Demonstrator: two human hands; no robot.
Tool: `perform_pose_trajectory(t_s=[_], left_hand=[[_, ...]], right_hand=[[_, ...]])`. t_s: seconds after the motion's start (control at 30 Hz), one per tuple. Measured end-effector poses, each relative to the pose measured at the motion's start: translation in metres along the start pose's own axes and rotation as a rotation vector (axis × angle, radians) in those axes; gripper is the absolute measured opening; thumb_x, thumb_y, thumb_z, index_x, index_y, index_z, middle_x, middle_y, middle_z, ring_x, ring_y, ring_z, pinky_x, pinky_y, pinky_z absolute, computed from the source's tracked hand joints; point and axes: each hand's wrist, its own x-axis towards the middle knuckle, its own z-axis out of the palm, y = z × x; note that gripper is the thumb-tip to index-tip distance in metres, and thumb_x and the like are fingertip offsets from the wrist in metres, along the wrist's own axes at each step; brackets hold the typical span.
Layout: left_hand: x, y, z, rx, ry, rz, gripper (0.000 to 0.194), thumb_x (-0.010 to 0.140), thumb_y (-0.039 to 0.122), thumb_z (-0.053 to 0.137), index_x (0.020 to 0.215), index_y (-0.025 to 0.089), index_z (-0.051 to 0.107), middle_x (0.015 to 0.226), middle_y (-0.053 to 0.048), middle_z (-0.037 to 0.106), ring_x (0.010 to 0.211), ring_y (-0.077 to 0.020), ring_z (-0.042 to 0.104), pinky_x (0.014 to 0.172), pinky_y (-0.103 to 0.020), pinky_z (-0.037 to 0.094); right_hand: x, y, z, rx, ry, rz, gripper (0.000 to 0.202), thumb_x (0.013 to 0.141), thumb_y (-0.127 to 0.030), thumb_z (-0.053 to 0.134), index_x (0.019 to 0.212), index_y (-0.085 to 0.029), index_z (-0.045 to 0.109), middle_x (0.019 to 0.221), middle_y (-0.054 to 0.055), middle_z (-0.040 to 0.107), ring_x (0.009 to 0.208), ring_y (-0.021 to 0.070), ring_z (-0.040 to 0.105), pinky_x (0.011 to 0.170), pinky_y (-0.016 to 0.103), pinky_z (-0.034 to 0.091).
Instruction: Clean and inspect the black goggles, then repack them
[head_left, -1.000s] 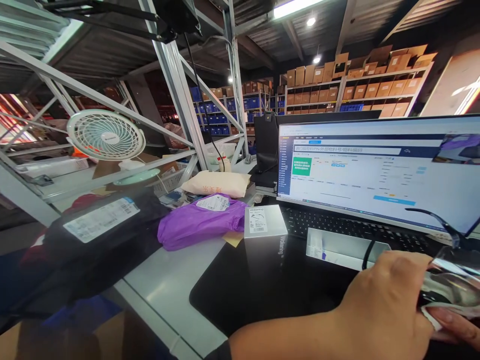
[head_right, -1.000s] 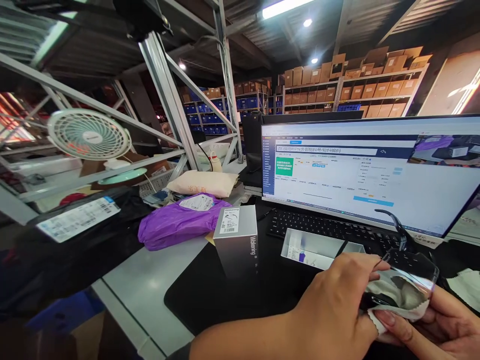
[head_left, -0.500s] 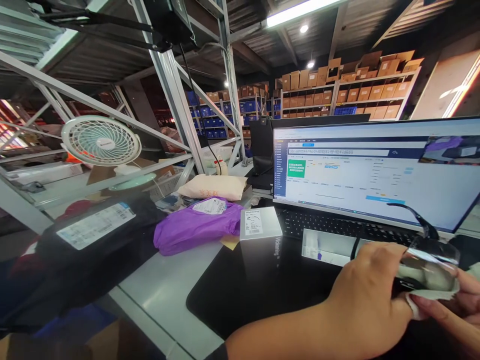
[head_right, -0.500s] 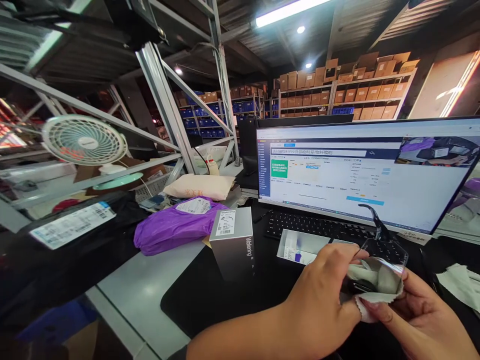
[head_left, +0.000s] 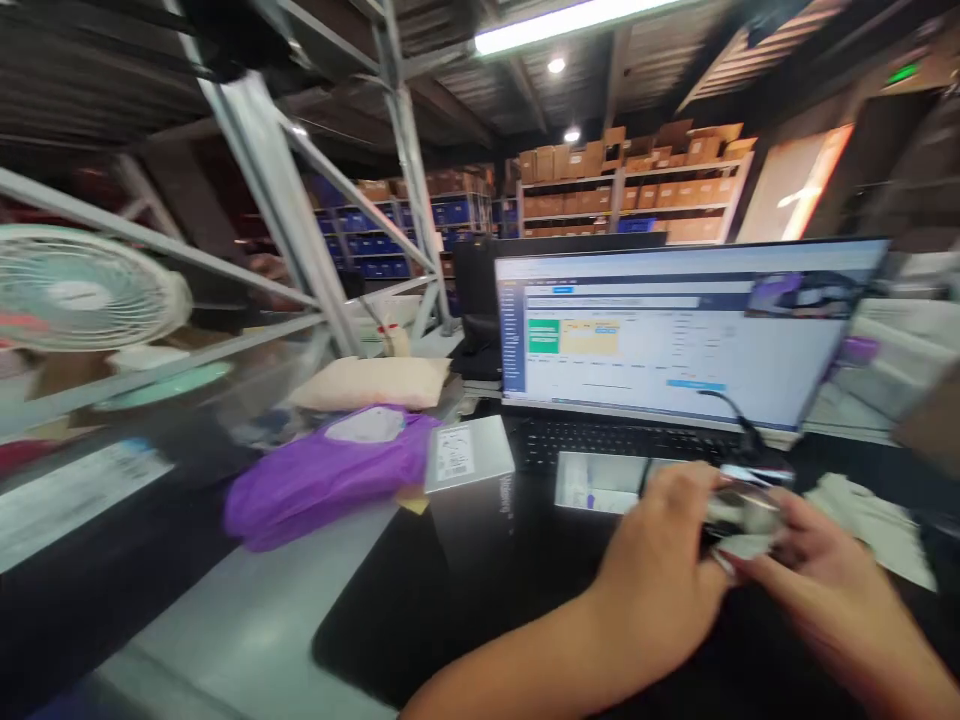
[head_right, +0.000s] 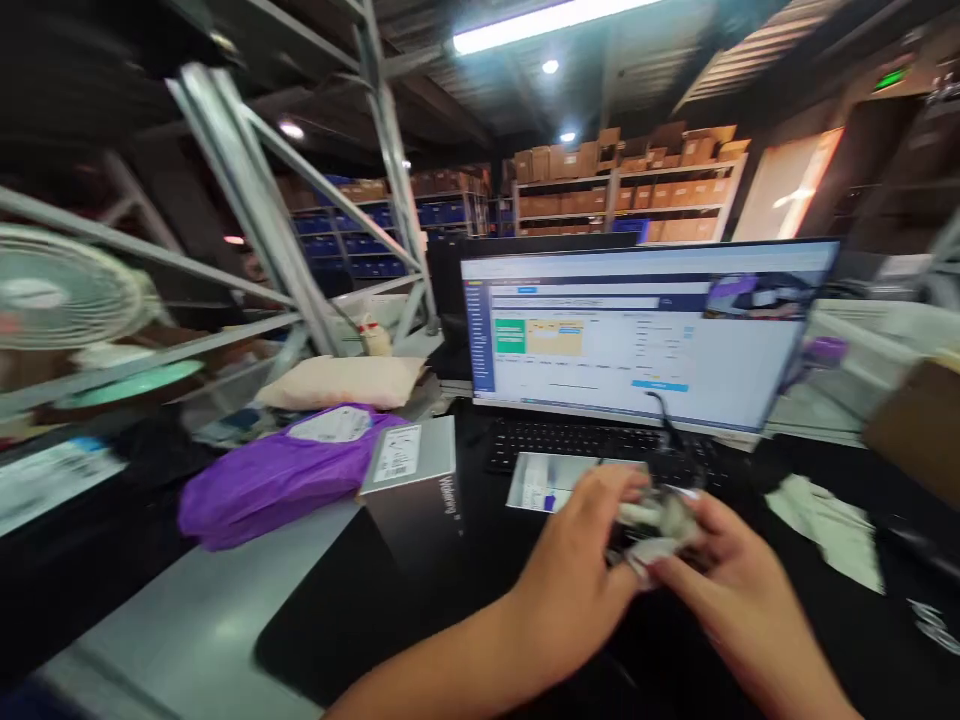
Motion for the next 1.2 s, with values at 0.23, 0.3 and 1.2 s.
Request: perform_pose_trajectory(t_s=[0.23,0.3,1.2], left_hand=[[0.007,-0.009,-0.003,-0.156,0.065,-0.107,0.052,0.083,0.011,0.061,0.13,0.03,0.049,0.133,-0.005,0.057,0.119,-0.0223,0.059,0.106,-0.041,0.046],[0.007,-0.007,-0.007,-0.211,0.073,-0.139,0.048,0.086,0.014,0.059,0.129,0.031,0.049,0.134,-0.004,0.056,0.119,-0.0215,0.06,0.104,-0.039,0.048],[0.01,-0.003,-0.016,-0.263,0.023,-0.099,0.049,0.083,0.012,0.061,0.128,0.027,0.05,0.128,-0.006,0.063,0.12,-0.0226,0.063,0.104,-0.041,0.05]], right_hand=[[0.001,-0.024,0.02,0.183,-0.081,0.187,0.037,0.066,-0.033,0.09,0.081,-0.021,0.058,0.07,-0.001,0.07,0.058,0.0133,0.063,0.057,0.025,0.052],[0.001,-0.026,0.017,0.203,-0.071,0.183,0.039,0.067,-0.034,0.089,0.08,-0.021,0.055,0.07,-0.001,0.07,0.058,0.0137,0.063,0.057,0.025,0.052],[-0.025,-0.046,0.016,-0.07,-0.029,-0.078,0.031,0.072,-0.032,0.086,0.07,-0.023,0.056,0.061,-0.001,0.065,0.057,0.0164,0.061,0.058,0.028,0.047]])
